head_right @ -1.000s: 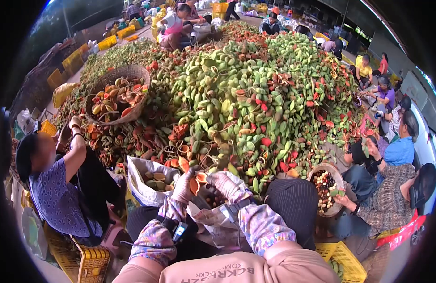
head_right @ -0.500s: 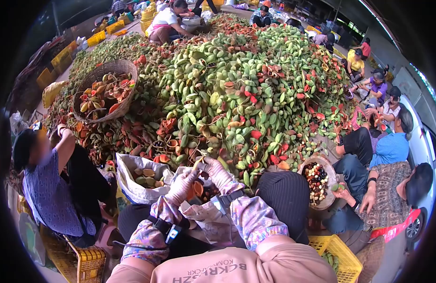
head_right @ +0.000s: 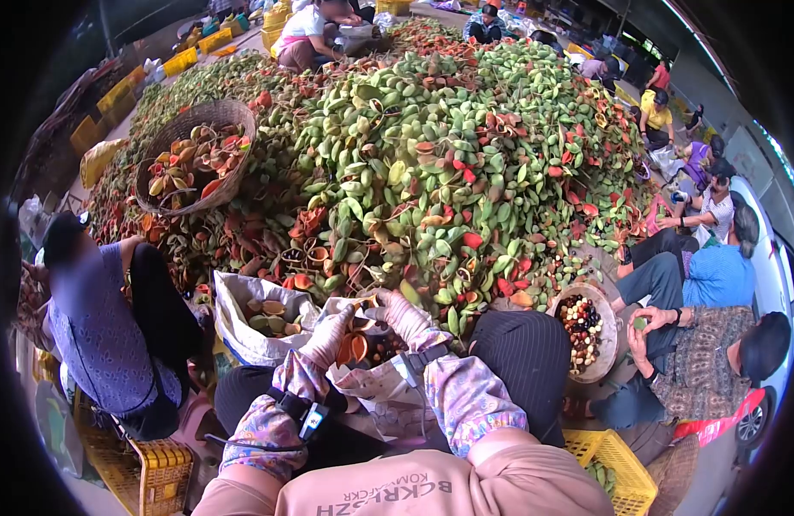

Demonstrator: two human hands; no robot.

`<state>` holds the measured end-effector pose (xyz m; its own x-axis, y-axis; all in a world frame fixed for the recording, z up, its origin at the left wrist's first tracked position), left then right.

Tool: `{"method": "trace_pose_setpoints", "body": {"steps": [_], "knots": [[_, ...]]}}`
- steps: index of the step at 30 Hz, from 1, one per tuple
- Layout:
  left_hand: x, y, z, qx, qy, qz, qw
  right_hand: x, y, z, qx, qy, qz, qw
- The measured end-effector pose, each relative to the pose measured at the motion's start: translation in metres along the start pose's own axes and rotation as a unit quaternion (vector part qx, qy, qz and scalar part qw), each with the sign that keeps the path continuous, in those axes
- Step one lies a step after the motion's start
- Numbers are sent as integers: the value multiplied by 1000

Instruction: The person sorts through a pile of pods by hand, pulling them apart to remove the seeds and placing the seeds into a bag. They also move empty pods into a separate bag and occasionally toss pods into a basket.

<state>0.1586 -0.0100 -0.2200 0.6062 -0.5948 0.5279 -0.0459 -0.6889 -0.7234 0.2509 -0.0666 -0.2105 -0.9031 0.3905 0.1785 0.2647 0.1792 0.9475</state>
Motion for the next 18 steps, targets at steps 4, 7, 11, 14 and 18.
{"method": "trace_pose_setpoints", "body": {"steps": [4, 7, 11, 14, 18], "knots": [[-13, -3, 8, 19, -35, 235, 971, 1, -15, -2, 0, -13, 206, 978], [-10, 7, 12, 5, 11, 178, 984, -6, -18, -6, -32, -44, 180, 982], [-24, 33, 28, -43, 29, 108, 993, 3, -16, -20, 27, -83, 268, 959], [-17, 32, 22, -53, 45, 67, 995, -4, -24, -15, 9, -107, 274, 956], [-10, 9, 0, -21, 11, 205, 978, -10, -31, 11, -15, 1, -22, 1000]]}}
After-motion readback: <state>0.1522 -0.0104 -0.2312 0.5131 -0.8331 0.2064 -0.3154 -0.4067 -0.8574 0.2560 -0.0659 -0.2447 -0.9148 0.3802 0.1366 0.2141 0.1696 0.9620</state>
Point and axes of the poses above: each hand's wrist, its own z-axis towards the middle knuckle, its own x-axis out of the palm, y = z × x, the point moved 10 cm from there along z, towards the middle knuckle, and after that the axes turned 4 degrees about -z, right-handed, at the moved point
